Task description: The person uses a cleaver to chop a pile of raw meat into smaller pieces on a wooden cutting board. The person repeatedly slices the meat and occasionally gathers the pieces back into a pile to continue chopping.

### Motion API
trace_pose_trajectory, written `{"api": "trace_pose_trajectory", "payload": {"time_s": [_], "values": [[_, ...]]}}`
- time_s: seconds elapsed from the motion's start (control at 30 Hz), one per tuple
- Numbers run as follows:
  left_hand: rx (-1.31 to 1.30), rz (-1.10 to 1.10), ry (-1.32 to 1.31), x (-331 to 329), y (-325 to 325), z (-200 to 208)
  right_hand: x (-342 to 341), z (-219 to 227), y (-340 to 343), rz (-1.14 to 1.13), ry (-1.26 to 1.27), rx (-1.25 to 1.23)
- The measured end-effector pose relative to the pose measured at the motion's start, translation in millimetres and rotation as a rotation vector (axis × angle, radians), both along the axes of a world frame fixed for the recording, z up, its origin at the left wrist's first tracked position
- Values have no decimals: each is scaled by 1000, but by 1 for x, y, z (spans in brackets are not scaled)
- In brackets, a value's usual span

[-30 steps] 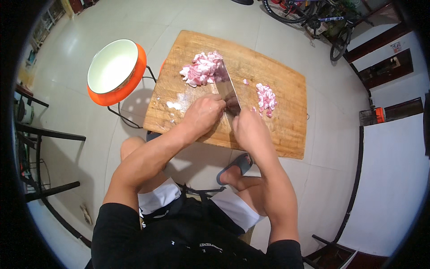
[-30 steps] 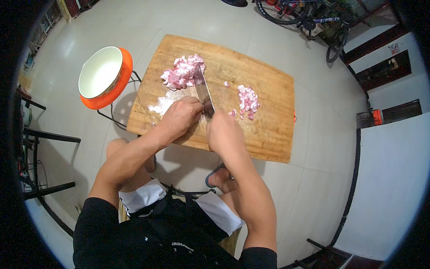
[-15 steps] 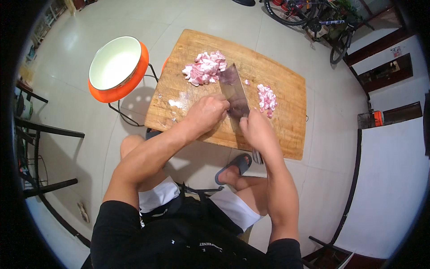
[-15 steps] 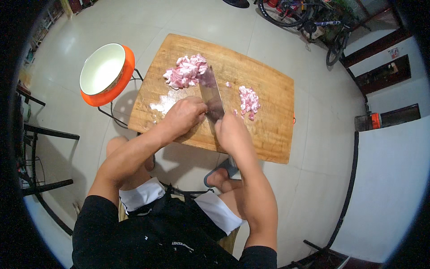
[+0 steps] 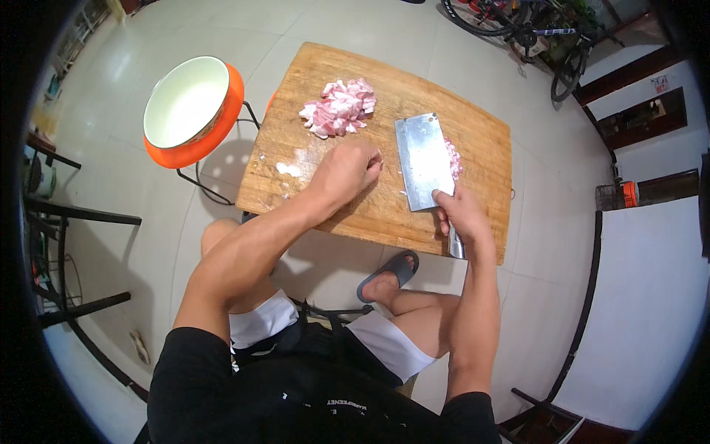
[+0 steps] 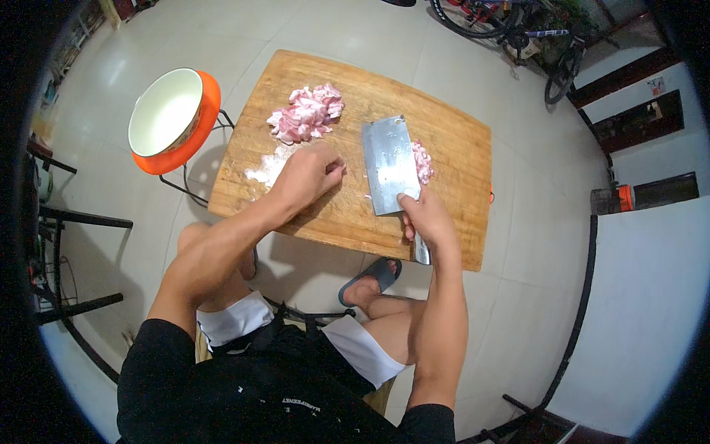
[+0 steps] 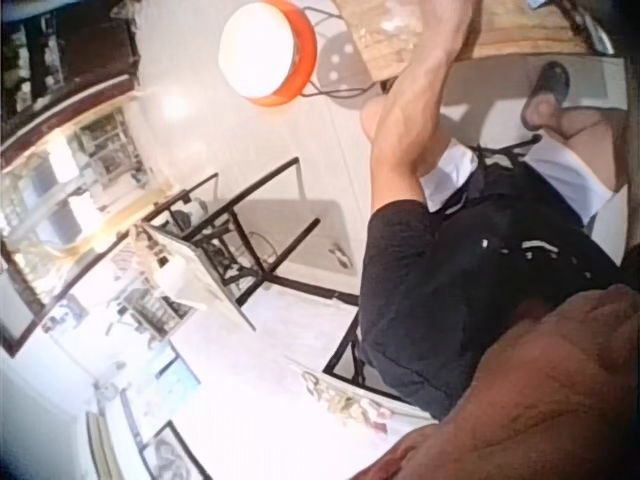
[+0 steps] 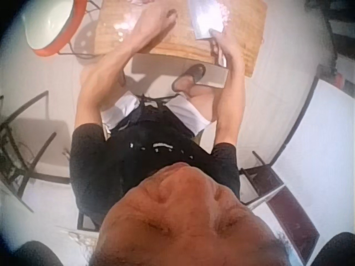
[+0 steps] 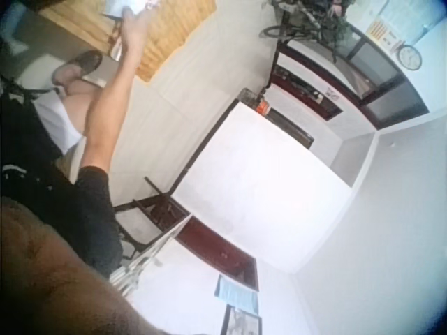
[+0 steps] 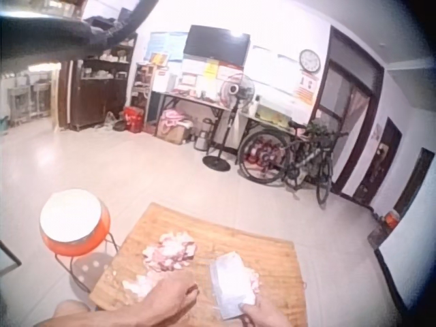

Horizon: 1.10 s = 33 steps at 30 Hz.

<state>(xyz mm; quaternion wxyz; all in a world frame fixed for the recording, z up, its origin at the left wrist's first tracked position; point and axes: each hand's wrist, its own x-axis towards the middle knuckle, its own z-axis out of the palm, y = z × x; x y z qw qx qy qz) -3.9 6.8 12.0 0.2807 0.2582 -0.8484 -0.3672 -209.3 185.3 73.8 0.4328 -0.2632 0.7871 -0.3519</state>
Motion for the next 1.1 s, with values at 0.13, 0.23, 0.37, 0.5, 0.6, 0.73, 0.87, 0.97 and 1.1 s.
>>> {"api": "trace_pose_trajectory", "payload": {"time_s": [0.13, 0.23, 0.37, 0.5, 0.6, 0.73, 0.87, 0.97, 1.1], "values": [[-132, -36, 91, -8, 3, -5, 2, 12, 6, -21, 144, 5], [-222, -36, 53, -5, 10, -4, 11, 16, 12, 22, 406, 40], [-264, -93, 1, 3, 8, -2, 35, 23, 14, 119, 707, 6], [-301, -116, -31, 8, 6, -2, 70, 53, 7, 209, 829, 73], [-313, -132, -31, 7, 6, -4, 74, 53, 9, 288, 907, 60], [-286, -160, -6, 7, 5, -2, 78, 54, 11, 334, 903, 73], [-242, -154, 3, 6, 4, -2, 85, 54, 8, 399, 875, 138], [-229, -155, 33, 6, 5, -1, 90, 47, -1, 402, 838, 106], [-234, -172, -25, 5, 3, 0, 83, 37, -33, 418, 844, 64]]}}
